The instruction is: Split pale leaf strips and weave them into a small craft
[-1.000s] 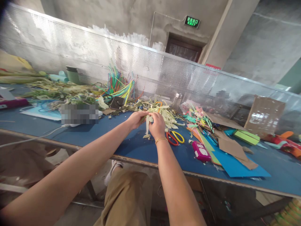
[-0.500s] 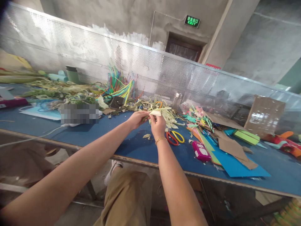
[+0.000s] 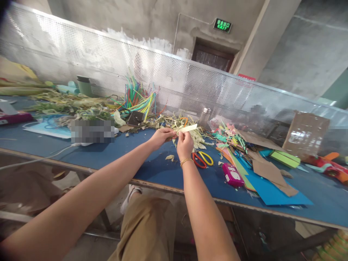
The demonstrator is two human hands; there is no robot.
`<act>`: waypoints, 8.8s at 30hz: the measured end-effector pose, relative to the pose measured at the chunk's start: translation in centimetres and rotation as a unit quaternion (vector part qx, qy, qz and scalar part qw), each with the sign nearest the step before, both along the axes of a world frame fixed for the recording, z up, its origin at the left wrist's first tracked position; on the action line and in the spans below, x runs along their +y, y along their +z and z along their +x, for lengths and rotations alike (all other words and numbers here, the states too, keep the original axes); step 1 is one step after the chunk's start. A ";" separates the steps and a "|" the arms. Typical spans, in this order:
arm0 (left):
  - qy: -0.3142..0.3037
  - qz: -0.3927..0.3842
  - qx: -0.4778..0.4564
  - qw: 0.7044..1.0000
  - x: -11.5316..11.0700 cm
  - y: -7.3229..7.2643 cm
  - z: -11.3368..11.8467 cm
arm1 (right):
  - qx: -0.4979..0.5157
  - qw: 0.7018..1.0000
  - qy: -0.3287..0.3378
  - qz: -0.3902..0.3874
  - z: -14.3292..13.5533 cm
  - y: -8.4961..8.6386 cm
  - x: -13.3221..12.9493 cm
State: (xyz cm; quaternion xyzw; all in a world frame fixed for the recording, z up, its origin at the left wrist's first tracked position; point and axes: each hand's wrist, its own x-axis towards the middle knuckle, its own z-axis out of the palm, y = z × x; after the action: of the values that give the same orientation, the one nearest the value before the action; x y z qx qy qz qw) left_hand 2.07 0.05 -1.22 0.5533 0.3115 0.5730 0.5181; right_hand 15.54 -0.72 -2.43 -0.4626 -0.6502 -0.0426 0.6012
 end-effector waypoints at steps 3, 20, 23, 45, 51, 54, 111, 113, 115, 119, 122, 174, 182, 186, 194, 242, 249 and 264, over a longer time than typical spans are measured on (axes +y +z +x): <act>0.006 0.023 0.009 1.000 -0.1 0.0 0.1 | 0.002 1.000 -0.009 0.001 0.1 0.0 0.0; 0.072 0.064 0.006 0.995 0.2 0.4 -0.3 | 0.002 0.997 0.070 0.017 -0.5 0.4 -0.8; 0.085 0.050 0.009 0.995 0.2 0.4 -0.3 | -0.002 0.997 0.016 0.076 -0.1 0.6 -0.9; 0.102 -0.002 -0.025 0.994 0.5 0.0 -0.2 | -0.166 0.984 -0.031 0.052 0.2 0.4 -0.6; 0.115 0.015 -0.045 0.992 0.9 -0.2 -0.4 | -0.190 0.981 0.000 0.048 0.1 0.5 -0.7; 0.116 0.013 -0.043 0.992 0.9 -0.3 -0.5 | -0.196 0.980 0.002 0.036 0.0 0.6 -0.7; 0.051 -0.020 -0.028 0.998 0.9 0.1 -0.8 | -0.097 0.995 -0.027 0.009 0.2 0.6 -0.6; 0.046 0.002 -0.021 0.999 0.8 0.2 -0.8 | -0.074 0.997 -0.011 -0.005 0.2 0.7 -0.5; 0.040 0.023 -0.007 0.999 0.6 0.3 -0.8 | -0.035 0.999 0.017 -0.023 0.3 0.6 -0.3; 0.023 0.042 0.000 0.999 0.3 0.3 -0.7 | 0.057 0.994 0.075 -0.061 0.4 0.3 0.1; 0.008 0.048 -0.012 0.999 0.4 0.3 -0.7 | 0.116 0.984 0.101 -0.093 0.4 0.1 0.4; 0.017 0.033 -0.073 0.997 0.0 -0.1 0.2 | 0.433 0.824 0.314 -0.185 -1.4 0.0 0.5; 0.039 -0.007 -0.090 0.995 0.6 -0.3 0.0 | 0.413 0.836 0.322 -0.167 -0.9 0.0 0.8; 0.026 -0.013 -0.102 0.994 0.9 -0.5 0.0 | 0.399 0.857 0.291 -0.146 -0.8 -0.1 1.0; -0.029 -0.051 -0.109 0.992 0.6 -0.6 0.1 | 0.359 0.863 0.335 -0.116 -1.0 0.1 0.7; 0.061 0.033 -0.049 0.996 0.6 -0.4 -0.2 | 0.138 0.966 0.218 -0.007 -1.5 1.4 -2.9; 0.073 0.010 -0.084 0.994 0.5 -0.4 -0.2 | 0.085 0.977 0.195 0.004 -1.7 1.1 -2.9; 0.051 0.024 -0.068 0.996 1.0 -0.8 -0.2 | 0.225 0.920 0.256 -0.191 -1.7 0.1 -0.9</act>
State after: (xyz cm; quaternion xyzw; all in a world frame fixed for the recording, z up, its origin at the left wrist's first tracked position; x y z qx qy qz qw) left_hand 1.89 1.05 -2.03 0.5087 0.2899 0.6423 0.4945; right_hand 13.81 -1.61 -2.31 -0.3838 -0.5897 0.3435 0.6221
